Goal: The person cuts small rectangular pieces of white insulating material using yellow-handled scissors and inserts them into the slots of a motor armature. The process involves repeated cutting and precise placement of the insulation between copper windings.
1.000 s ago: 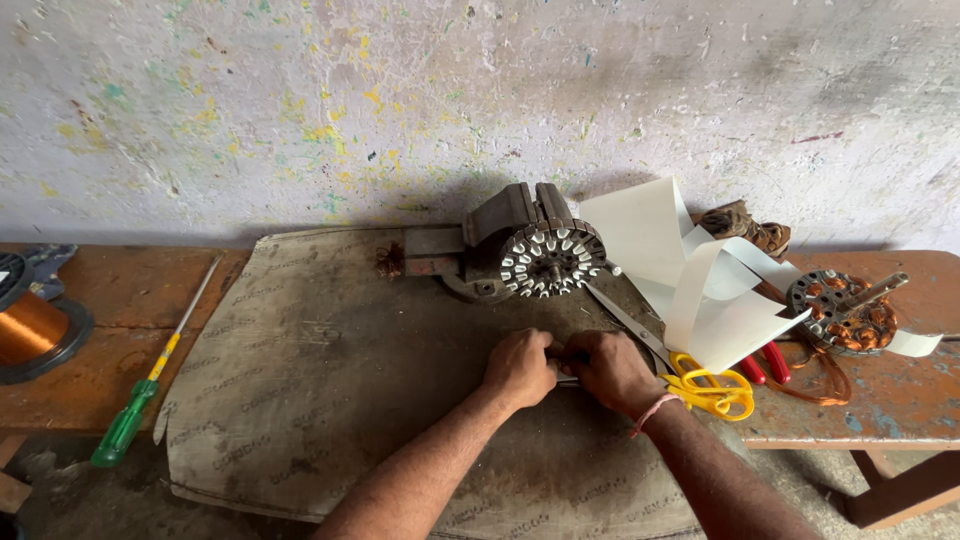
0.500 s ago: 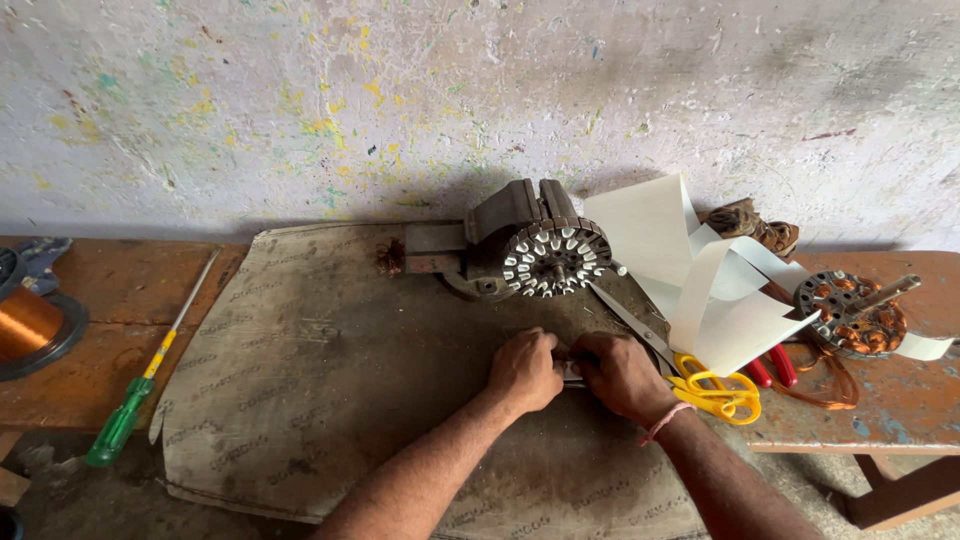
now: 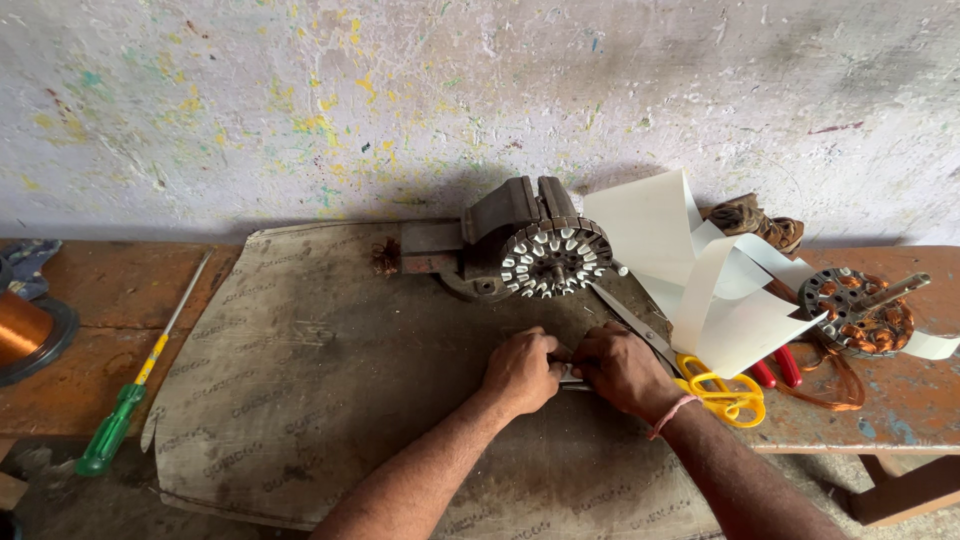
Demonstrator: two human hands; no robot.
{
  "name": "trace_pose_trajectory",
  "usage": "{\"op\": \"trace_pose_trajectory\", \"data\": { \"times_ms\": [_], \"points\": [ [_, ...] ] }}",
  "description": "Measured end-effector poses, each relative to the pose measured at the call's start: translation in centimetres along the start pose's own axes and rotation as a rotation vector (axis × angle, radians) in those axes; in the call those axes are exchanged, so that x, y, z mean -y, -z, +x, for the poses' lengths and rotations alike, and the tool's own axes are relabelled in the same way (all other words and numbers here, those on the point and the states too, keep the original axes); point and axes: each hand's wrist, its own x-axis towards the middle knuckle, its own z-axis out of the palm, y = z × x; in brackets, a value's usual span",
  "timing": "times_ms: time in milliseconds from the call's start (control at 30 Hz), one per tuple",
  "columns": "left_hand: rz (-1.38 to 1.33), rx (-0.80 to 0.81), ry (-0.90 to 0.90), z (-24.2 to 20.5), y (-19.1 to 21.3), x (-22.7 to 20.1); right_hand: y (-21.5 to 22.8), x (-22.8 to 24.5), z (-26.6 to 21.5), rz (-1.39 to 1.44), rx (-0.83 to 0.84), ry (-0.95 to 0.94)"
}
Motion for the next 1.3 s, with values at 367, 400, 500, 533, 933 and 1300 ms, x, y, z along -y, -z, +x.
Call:
{"op": "trace_pose_trajectory", "data": {
  "times_ms": [367, 400, 500, 533, 933, 1300],
  "points": [
    [0.072, -0.062, -0.19, 0.1, -0.7, 0.8, -0.2, 0.2, 0.1, -0.034, -0.031, 0.056],
    [0.071, -0.061, -0.201, 0.0, -0.4, 0.6, -0.2, 0.2, 0.1, -0.026, -0.031, 0.066],
    [0.069, -0.058, -0.231, -0.3, 0.2, 0.0, 0.0, 0.2, 0.2, -0.012, -0.033, 0.089],
    [0.07, -0.057, -0.239, -0.4, 0.4, -0.1, 0.0, 0.2, 0.2, -0.011, -0.032, 0.093],
    [0.068, -0.033, -0.356, 0.6, -0.1, 1.2, 0.7, 0.5, 0.3, -0.037, 0.008, 0.154],
    [0.13, -0.019, -0.461, 0.4, 0.4, 1.2, 1.1, 0.8, -0.3, -0.119, 0.069, 0.162]
  ]
}}
